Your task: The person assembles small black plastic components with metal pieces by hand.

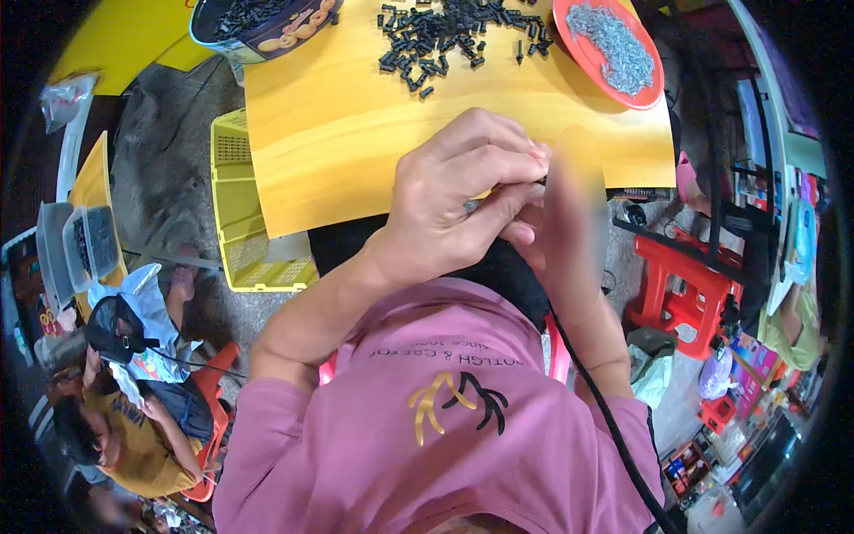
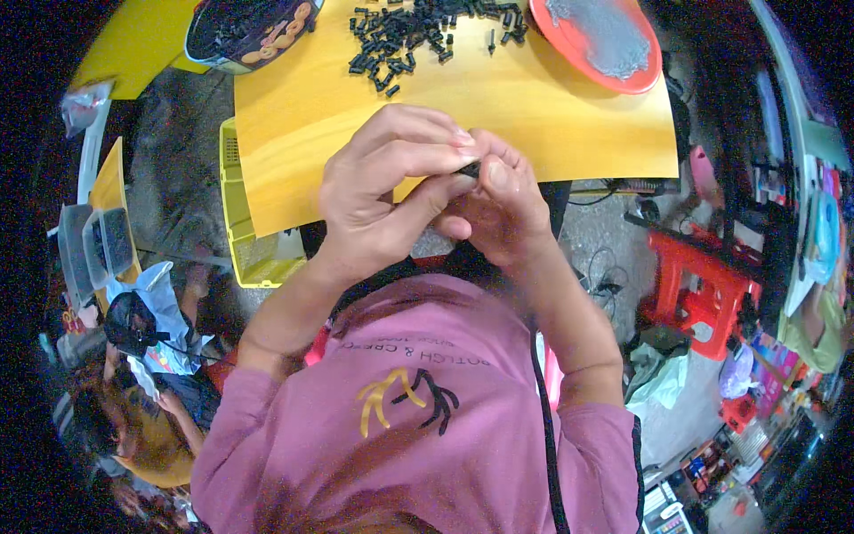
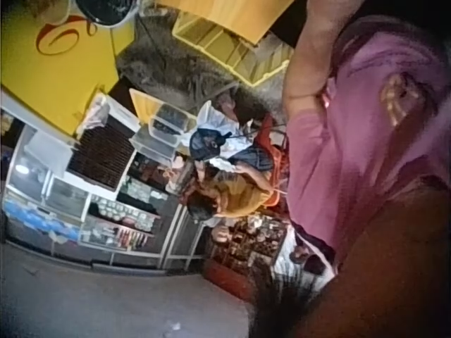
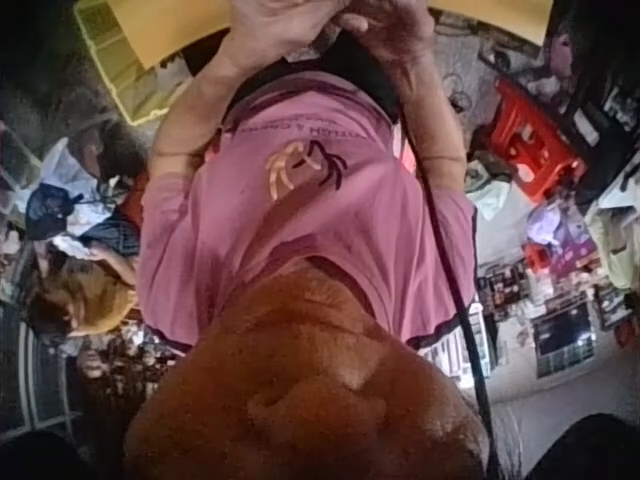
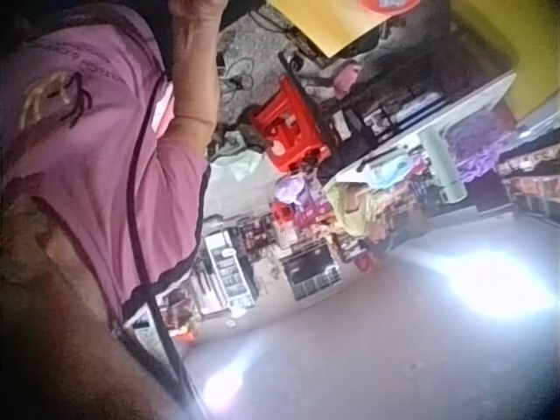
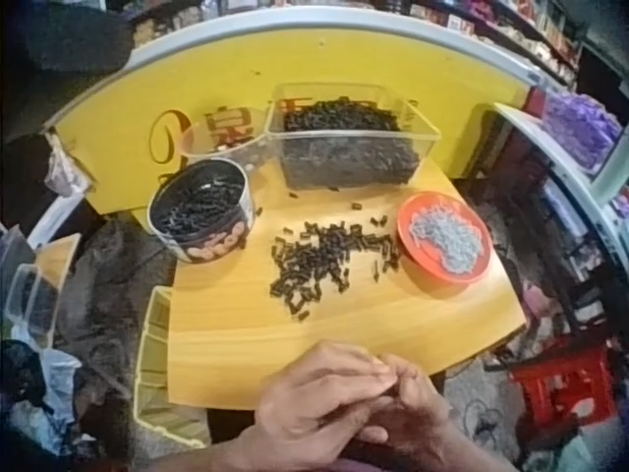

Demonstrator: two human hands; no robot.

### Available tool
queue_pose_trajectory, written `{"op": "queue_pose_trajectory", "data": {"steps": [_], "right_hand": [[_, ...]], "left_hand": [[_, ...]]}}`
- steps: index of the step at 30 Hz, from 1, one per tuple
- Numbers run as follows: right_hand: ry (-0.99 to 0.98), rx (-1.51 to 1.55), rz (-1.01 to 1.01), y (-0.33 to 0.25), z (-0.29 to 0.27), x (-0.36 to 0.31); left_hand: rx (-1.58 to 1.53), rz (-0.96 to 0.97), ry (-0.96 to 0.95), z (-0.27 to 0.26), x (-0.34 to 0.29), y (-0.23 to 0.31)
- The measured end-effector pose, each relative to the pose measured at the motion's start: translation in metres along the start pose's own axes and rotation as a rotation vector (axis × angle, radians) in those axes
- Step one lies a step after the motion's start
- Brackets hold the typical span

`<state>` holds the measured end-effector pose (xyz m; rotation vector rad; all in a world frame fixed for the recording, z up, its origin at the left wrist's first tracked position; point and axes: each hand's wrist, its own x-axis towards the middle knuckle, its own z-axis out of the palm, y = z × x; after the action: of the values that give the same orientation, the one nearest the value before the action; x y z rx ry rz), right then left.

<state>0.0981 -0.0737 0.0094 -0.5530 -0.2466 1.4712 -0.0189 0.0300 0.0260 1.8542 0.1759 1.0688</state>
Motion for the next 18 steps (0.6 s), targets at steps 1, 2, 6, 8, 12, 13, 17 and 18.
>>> {"op": "queue_pose_trajectory", "data": {"steps": [1, 2, 6, 8, 12, 13, 17, 18], "right_hand": [[-0.005, -0.002, 0.001, 0.001, 0.0, 0.002], [0.013, 0.001, -0.001, 0.001, 0.0, 0.003], [0.014, 0.043, 0.098, 0.002, 0.003, 0.012], [-0.081, 0.007, 0.121, 0.005, -0.006, 0.017], [-0.023, -0.4, 0.189, 0.0, -0.002, 0.027], [0.032, -0.668, 0.14, -0.004, 0.0, 0.028], [0.309, -1.134, -0.05, -0.017, -0.016, 0.047], [0.329, -1.196, -0.134, -0.02, -0.023, 0.055]], "left_hand": [[0.004, 0.004, 0.002, 0.0, 0.001, -0.001], [0.012, 0.004, 0.021, 0.0, 0.002, -0.001], [0.025, -0.092, 0.043, -0.01, 0.002, 0.001], [0.072, -0.101, 0.043, -0.025, -0.001, 0.001], [0.314, -0.227, 0.137, -0.082, -0.033, 0.005], [0.376, -0.283, 0.223, -0.096, -0.043, 0.005], [0.678, -0.407, 0.438, -0.167, -0.095, -0.001], [0.663, -0.467, 0.51, -0.185, -0.117, -0.01]]}}
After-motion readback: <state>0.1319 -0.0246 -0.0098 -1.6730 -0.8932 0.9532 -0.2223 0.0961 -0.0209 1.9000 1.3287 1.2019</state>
